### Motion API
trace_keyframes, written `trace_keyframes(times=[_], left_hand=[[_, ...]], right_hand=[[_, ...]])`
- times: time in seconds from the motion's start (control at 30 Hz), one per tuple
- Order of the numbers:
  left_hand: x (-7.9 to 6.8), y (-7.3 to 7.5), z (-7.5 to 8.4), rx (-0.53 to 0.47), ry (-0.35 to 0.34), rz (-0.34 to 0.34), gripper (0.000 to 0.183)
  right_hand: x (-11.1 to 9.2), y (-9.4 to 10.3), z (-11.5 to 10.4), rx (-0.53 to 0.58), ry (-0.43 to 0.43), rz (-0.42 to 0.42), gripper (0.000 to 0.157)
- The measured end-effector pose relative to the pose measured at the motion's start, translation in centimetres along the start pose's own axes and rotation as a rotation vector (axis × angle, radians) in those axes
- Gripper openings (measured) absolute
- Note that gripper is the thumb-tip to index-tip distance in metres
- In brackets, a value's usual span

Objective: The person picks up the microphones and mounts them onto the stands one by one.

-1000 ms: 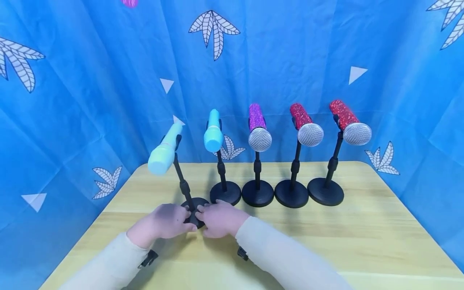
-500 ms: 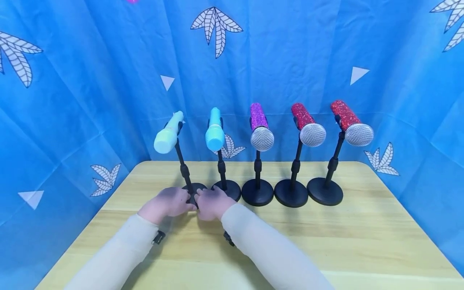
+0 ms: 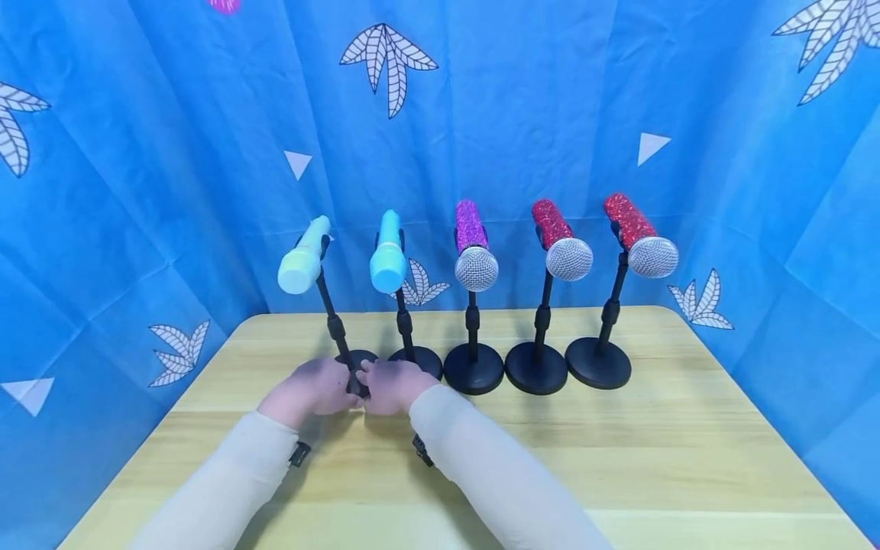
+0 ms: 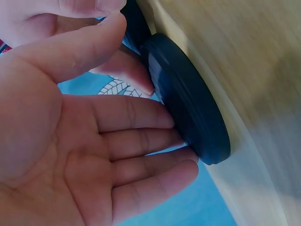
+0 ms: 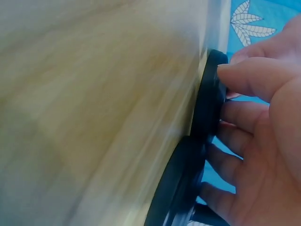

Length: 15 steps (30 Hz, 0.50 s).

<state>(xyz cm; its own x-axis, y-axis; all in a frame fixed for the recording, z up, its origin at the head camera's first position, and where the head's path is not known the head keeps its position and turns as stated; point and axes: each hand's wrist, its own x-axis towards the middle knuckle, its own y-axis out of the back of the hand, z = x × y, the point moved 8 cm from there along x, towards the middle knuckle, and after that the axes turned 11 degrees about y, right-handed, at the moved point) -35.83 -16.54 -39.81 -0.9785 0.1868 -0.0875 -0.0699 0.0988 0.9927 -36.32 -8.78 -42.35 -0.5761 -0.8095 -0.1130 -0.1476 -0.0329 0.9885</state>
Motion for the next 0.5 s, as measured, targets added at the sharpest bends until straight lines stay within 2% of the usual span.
trace_keyframes(times=[0.1, 0.23, 0.3, 0.4, 0.5], left_hand=[[0.2, -0.3, -0.3, -0.009, 0.013, -0.016, 0.039], [0.7, -0.7, -1.1, -0.116, 0.062, -0.042, 0.042], [0.8, -0.9, -1.6, -0.17, 0.096, -0.054, 0.041], [0.5, -0.9, -1.8, -0.183, 0.124, -0.049, 0.041], [-0.5, 0.0, -1.2, -0.158, 0.127, 0.012, 0.055]], right_hand=[[0.1, -0.4, 0.2, 0.018, 0.027, 0.009, 0.063], [-1.1, -0.5, 0.7, 0.072, 0.058, 0.08, 0.061], [-2.6, 0.2, 0.9, 0.114, 0.065, 0.146, 0.06], [-5.4, 1.5, 1.2, 0.144, 0.094, 0.259, 0.06], [-8.6, 2.8, 2.1, 0.14, 0.072, 0.366, 0.061]])
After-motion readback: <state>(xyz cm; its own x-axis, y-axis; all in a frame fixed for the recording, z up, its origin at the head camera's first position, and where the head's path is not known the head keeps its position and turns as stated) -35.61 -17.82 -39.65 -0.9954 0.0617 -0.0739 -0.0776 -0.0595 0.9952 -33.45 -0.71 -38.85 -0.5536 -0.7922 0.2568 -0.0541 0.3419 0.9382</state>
